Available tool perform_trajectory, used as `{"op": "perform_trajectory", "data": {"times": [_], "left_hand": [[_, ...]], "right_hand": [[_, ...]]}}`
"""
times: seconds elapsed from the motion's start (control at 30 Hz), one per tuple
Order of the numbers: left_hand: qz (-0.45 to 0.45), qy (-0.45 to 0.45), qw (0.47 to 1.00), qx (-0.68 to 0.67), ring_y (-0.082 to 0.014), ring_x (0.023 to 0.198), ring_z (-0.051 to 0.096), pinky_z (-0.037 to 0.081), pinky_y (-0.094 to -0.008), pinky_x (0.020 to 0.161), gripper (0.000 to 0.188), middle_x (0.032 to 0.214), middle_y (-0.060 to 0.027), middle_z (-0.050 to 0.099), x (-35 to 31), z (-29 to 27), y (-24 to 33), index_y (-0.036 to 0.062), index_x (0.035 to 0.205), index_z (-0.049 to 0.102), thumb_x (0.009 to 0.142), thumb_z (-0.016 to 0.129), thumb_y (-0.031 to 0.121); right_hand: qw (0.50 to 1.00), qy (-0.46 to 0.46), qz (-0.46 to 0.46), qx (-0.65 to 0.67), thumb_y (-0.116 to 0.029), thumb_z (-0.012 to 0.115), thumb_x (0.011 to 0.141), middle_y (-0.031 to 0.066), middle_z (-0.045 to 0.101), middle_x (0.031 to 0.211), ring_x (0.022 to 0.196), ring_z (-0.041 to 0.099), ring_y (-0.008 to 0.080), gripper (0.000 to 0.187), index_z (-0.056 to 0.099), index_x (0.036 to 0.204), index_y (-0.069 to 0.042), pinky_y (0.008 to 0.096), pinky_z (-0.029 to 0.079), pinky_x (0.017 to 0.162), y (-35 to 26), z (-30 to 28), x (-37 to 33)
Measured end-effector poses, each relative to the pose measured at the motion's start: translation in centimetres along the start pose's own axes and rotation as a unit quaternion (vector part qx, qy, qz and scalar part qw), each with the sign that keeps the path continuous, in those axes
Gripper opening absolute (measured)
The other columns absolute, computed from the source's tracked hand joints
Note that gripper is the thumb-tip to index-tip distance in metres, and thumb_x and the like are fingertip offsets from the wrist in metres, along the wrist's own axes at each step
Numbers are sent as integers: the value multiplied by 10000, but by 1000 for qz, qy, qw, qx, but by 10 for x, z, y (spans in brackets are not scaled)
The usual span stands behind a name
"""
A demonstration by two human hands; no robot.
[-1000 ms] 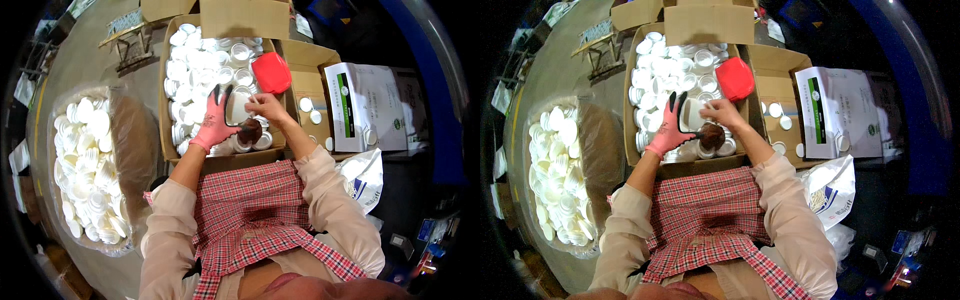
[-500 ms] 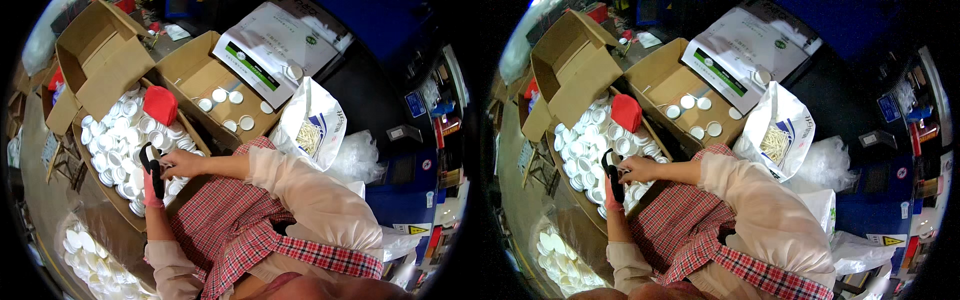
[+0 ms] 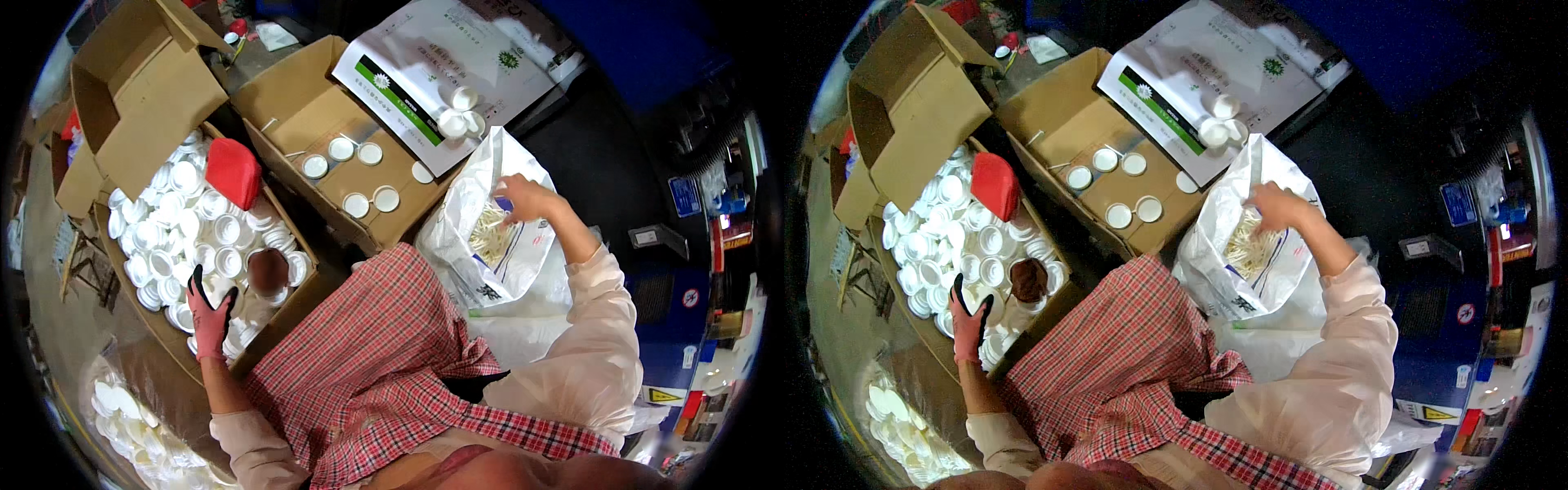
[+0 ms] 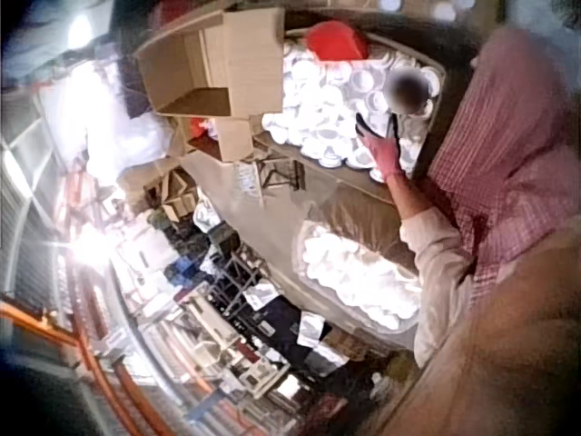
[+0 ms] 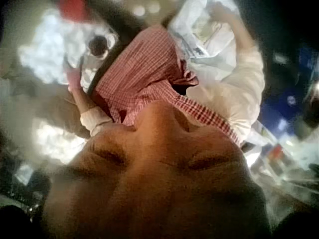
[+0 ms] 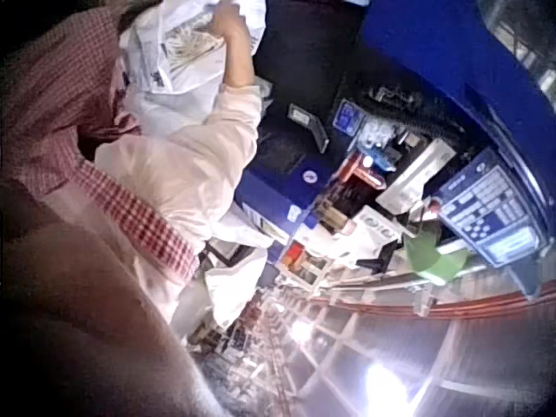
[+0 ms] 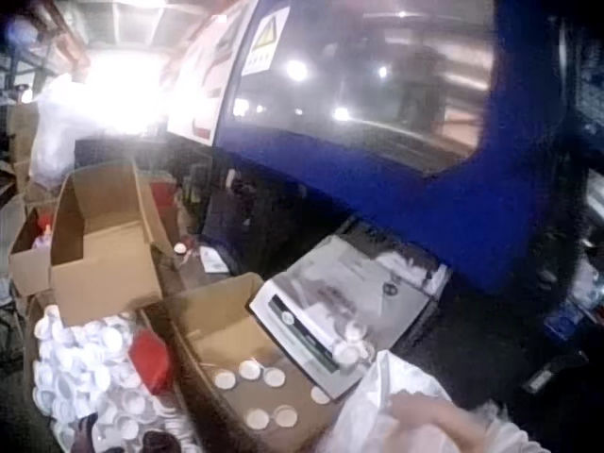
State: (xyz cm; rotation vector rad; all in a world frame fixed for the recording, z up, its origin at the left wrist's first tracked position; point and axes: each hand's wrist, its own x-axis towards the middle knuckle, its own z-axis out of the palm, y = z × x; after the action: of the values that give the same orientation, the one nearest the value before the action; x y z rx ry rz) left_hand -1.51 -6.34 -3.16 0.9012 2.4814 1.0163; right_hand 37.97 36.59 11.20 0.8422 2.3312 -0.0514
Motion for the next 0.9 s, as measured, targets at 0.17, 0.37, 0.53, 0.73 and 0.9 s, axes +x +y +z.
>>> {"op": "perform_trajectory", "data": {"times": [0.17, 0.37, 0.53, 0.73, 0.9], "left_hand": [[-12, -78, 997, 24, -361, 1213, 449, 363, -401, 1030, 555, 1285, -181, 496, 10, 26, -15, 22, 1301, 463, 803, 687, 120], [-38, -114, 989, 88, -385, 1132, 487, 398, -430, 973, 489, 1196, -179, 532, 12, 36, -7, 27, 1225, 511, 780, 696, 113], [27, -129, 985, 111, -375, 1113, 504, 411, -431, 954, 484, 1172, -178, 542, 27, 47, 2, 20, 1192, 529, 751, 713, 97], [54, -170, 980, 88, -377, 1224, 444, 366, -409, 1043, 618, 1300, -192, 484, 33, 62, 24, 16, 1310, 448, 742, 692, 23], [66, -201, 964, 159, -384, 1186, 450, 366, -444, 1020, 601, 1263, -188, 506, 30, 64, 22, 4, 1260, 491, 725, 729, 137]], "right_hand": [[973, 186, 31, 135, -292, 743, 760, 194, 508, 1310, 1245, 450, 364, 633, 506, 1286, -32, 414, 409, 1013, 53, 20, 168], [960, 129, 244, -56, -302, 746, 757, 173, 353, 1439, 1278, 389, 427, 803, 325, 1436, -219, 530, 411, 991, 68, 58, 300], [952, 276, 133, -2, -146, 576, 862, 184, 557, 1198, 1150, 522, 374, 315, 560, 1173, -94, 538, 492, 859, 108, 99, 339], [921, -30, -164, 351, -5, 600, 745, 165, 651, 845, 833, 641, 328, 197, 582, 938, -36, 418, 497, 697, 4, 113, 374], [966, -100, -187, 146, 7, 592, 736, 156, 667, 842, 743, 644, 337, 280, 577, 1010, -47, 419, 497, 658, -80, 180, 382]]}}
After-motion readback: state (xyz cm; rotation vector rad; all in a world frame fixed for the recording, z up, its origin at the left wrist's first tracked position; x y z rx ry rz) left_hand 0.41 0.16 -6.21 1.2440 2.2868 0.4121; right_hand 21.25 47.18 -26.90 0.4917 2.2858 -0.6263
